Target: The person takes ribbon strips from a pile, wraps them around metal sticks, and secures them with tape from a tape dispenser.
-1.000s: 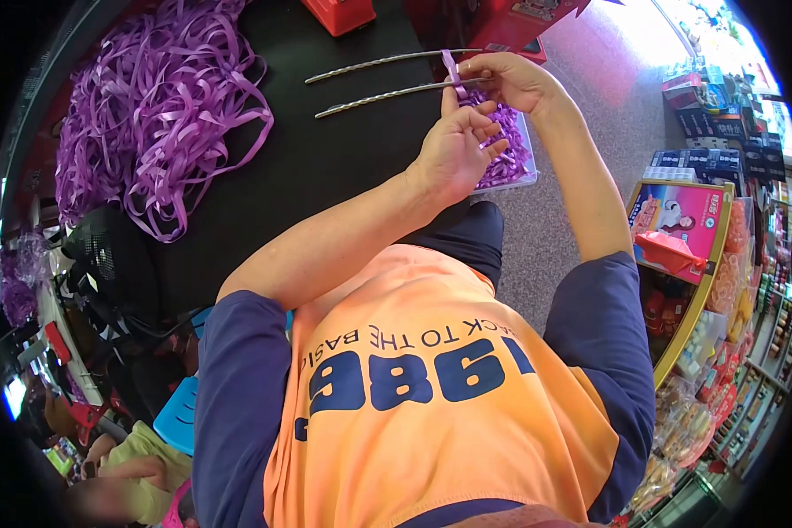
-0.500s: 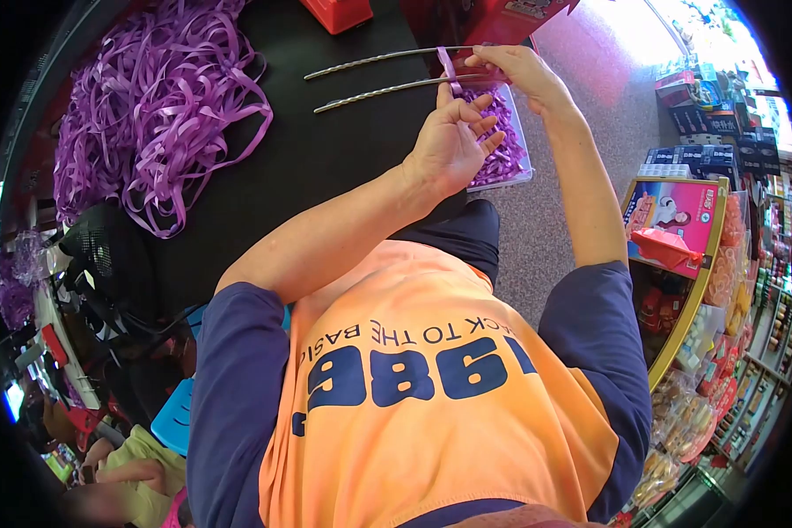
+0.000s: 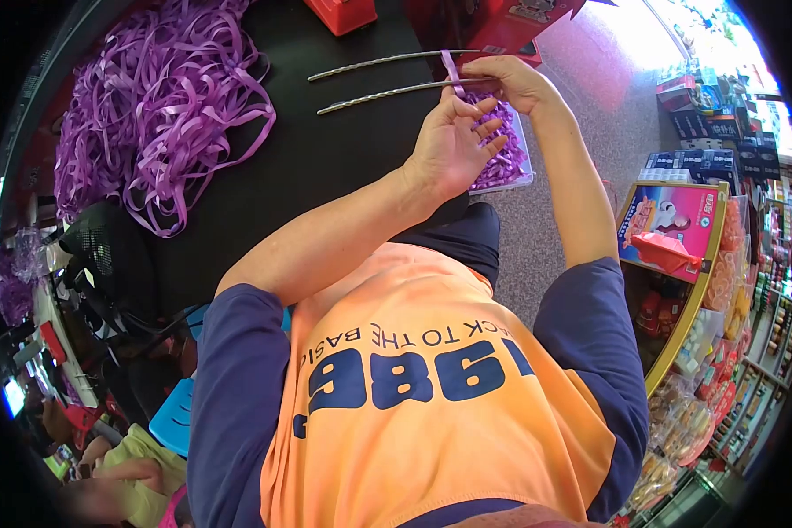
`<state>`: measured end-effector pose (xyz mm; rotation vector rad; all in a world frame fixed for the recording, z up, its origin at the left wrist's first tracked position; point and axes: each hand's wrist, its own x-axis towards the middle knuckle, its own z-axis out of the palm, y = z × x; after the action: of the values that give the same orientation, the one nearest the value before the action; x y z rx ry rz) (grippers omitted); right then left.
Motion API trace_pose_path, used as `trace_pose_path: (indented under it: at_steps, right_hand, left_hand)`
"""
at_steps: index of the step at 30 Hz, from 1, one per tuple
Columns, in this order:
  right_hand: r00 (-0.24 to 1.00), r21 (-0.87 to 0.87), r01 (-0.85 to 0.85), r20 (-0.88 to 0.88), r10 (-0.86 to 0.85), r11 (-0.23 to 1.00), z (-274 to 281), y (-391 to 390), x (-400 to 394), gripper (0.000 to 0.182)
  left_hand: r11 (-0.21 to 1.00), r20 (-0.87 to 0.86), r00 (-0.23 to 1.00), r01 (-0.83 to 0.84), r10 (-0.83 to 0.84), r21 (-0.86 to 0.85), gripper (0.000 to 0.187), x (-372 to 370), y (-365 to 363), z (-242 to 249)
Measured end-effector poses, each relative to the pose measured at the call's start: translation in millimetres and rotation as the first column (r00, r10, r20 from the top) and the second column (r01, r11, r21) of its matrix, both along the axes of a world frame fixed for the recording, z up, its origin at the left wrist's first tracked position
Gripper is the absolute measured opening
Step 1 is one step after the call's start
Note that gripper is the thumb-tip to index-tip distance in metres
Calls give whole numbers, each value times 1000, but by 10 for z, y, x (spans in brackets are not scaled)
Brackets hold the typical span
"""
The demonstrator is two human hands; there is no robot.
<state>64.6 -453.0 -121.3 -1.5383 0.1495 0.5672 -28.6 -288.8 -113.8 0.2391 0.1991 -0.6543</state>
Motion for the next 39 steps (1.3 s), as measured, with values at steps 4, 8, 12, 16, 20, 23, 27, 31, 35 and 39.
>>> trace_pose_path:
  at_steps: [4,8,12,16,20,23,27,31,35,39]
  right_hand:
    - [957,217,-21,-277,82,976,-110,1,83,16]
    - [935,363,8,-334,122,932,-265,17,113,17]
    - [947,351,160,-317,-44,922,-229,184,-35,14]
    - [939,392,202,-337,-64,898,-379,261,-33,15]
    - [945,541,98,-313,92,835,-419,207,-49,27]
    - [928,499,129,-364,72,857,-337,285,-79,28]
    - [982,222,82,-182,-42,972,-256,259,-30,24]
    - [991,-206,-102,69,118,973,-61,-152,97,22]
    - [721,-559,86,606,336,825,482,69,-92,16]
    - [222,-796,53,598,770,603,608,299,18,15]
  left_hand:
    - [999,-16,1000,4,-5,-34,27,15,7,-55]
    - [999,-9,1000,-7,7,-43,28,6,21,-32]
    - [999,-10,1000,-10,10,-49,30,7,15,-38]
    - [1000,-21,1000,0,0,-31,30,13,34,5]
    - [1000,-44,999,7,-7,-1,30,1,25,36]
    - [1000,-45,999,20,-21,-18,30,5,18,-2]
    - [1000,-51,999,16,-17,-22,31,6,13,2]
    - [999,-10,1000,13,-13,-34,36,5,10,-2]
    - [1000,-33,999,14,-14,-20,25,-5,18,21]
    - [1000,-59,998,15,-15,-4,21,-4,18,46]
